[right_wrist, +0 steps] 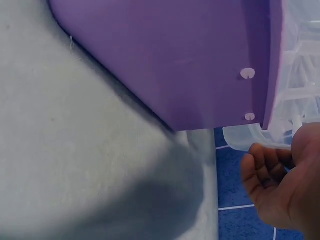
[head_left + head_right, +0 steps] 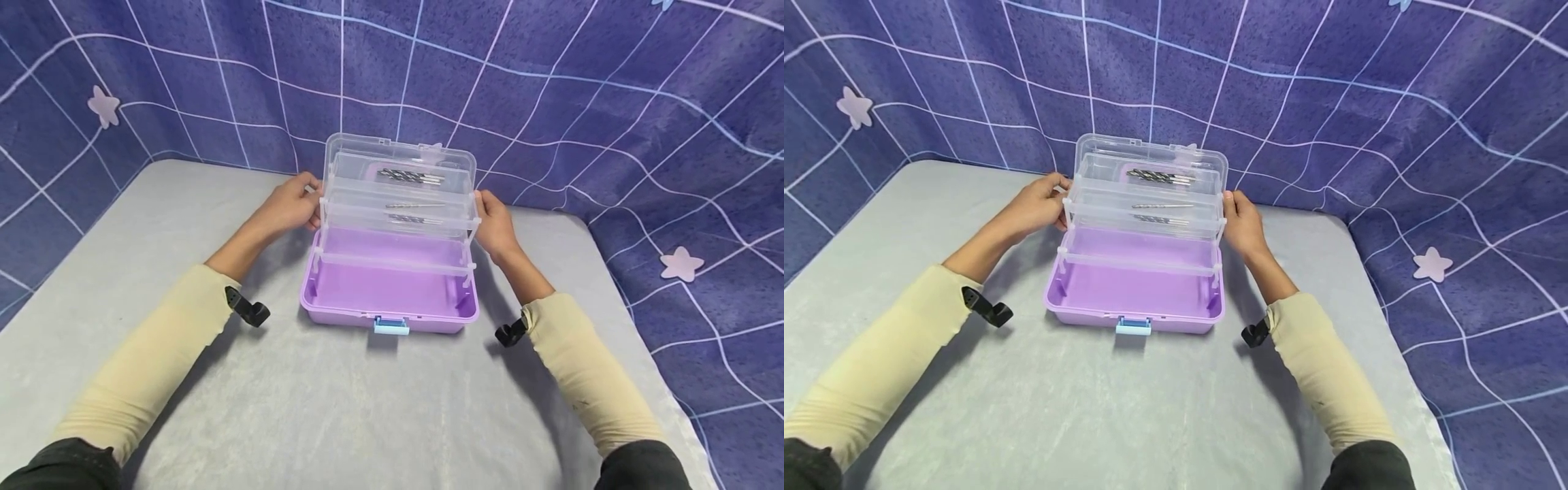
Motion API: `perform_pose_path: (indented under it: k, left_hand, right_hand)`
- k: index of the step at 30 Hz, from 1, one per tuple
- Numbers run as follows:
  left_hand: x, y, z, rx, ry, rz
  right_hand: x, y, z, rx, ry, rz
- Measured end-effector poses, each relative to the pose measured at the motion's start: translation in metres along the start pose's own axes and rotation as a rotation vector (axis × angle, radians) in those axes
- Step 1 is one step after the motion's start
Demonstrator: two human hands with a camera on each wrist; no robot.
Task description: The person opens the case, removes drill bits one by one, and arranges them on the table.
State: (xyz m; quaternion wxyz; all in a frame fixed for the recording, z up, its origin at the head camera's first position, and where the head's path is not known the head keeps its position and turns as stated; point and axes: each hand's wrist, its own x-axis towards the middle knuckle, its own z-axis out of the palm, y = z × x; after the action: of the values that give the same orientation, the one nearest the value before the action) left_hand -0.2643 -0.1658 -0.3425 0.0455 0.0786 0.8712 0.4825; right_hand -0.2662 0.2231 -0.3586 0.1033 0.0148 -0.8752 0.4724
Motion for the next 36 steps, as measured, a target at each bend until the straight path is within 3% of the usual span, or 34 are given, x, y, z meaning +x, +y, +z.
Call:
perform_pose_path:
  k: [11, 12, 18, 19, 23, 32, 36]
  left_hand:
    - [0.006, -0.01, 0.004, 0.048, -0.053, 0.011]
    - [0.006, -0.012, 0.004, 0.057, -0.059, 0.009]
    - [0.007, -0.021, 0.007, 0.133, -0.082, 0.009]
    - [0.006, -0.022, 0.007, 0.139, -0.082, 0.01]
    - [0.004, -0.022, 0.006, 0.146, -0.09, 0.013]
    - [-0.014, -0.019, -0.002, 0.27, -0.207, 0.01]
    - [-0.027, -0.019, -0.009, 0.259, -0.23, 0.007]
  right_hand:
    - [0.008, 0.012, 0.008, -0.007, -0.07, 0.112]
    - [0.015, 0.027, 0.009, 0.002, -0.082, 0.098]
    - [0.018, 0.042, 0.016, -0.056, -0.118, 0.119]
    - [0.012, 0.03, 0.016, -0.074, -0.121, 0.143]
    - [0.013, 0.028, 0.019, -0.04, -0.15, 0.171]
    - [0.008, 0.026, 0.009, 0.084, -0.256, 0.166]
    - [0.007, 0.023, -0.001, 0.095, -0.284, 0.176]
